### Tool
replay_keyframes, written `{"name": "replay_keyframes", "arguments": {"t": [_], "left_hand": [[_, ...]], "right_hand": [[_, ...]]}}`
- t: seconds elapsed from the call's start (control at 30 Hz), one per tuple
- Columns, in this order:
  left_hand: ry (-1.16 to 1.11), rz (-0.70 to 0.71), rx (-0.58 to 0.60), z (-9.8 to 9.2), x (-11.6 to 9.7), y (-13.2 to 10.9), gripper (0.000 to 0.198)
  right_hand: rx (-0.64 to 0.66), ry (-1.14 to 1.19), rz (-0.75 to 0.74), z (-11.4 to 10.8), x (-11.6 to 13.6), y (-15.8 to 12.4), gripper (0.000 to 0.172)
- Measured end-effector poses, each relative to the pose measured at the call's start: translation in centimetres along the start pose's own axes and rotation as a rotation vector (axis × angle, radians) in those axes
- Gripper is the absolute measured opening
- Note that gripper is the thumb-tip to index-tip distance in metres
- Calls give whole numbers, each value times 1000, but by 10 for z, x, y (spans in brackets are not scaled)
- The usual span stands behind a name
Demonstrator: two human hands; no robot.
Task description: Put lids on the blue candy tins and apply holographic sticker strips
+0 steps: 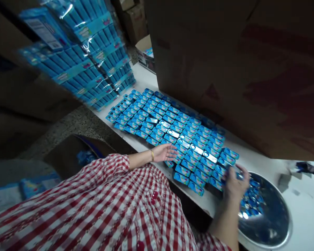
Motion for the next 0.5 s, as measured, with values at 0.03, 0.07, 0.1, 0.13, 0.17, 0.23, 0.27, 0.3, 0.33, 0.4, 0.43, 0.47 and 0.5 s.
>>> {"name": "replay_keyframes", "arguments": {"t": [0.03, 0.07, 0.1, 0.13, 0.17, 0.23, 0.27, 0.3, 0.33, 0.4, 0.43, 0.47, 0.5], "left_hand": [[-29, -8, 52, 5, -1, 2, 35], [-59, -8, 107, 9, -4, 2, 38], [-94, -3, 158, 12, -8, 0, 41], [-131, 1, 200, 11, -14, -3, 43], [-173, 6, 228, 8, -21, -7, 44], [-268, 33, 243, -10, -37, -17, 44], [-317, 54, 234, -23, -47, -23, 43], [-362, 81, 218, -38, -57, -29, 41], [-403, 113, 199, -55, -68, -36, 39], [-465, 177, 157, -90, -92, -51, 34], [-489, 199, 139, -107, -105, -60, 32], [-510, 210, 128, -123, -117, -68, 31], [-531, 206, 121, -138, -129, -77, 29]], "right_hand": [[115, 55, -83, 39, 36, -14, 44], [240, 82, -185, 79, 71, -33, 40], [335, 91, -308, 117, 105, -56, 35], [430, 82, -460, 152, 135, -82, 30], [465, 67, -624, 180, 162, -108, 25], [603, -59, -926, 237, 194, -163, 24], [634, -124, -1049, 260, 204, -185, 25], [657, -178, -1157, 280, 211, -204, 27], [658, -212, -1250, 296, 218, -219, 28], [638, -218, -1403, 324, 236, -242, 29], [623, -206, -1455, 337, 246, -252, 28], [608, -192, -1486, 350, 258, -260, 27], [598, -178, -1495, 363, 270, -268, 25]]}}
Point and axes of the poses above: each hand's wrist, its own y-axis towards the middle knuckle, its own z-axis out of the palm, x = y × z, the point moved 10 cm from there along y, towards the middle knuckle, and after that the axes turned 5 degrees about -z, right-handed, at the moved point
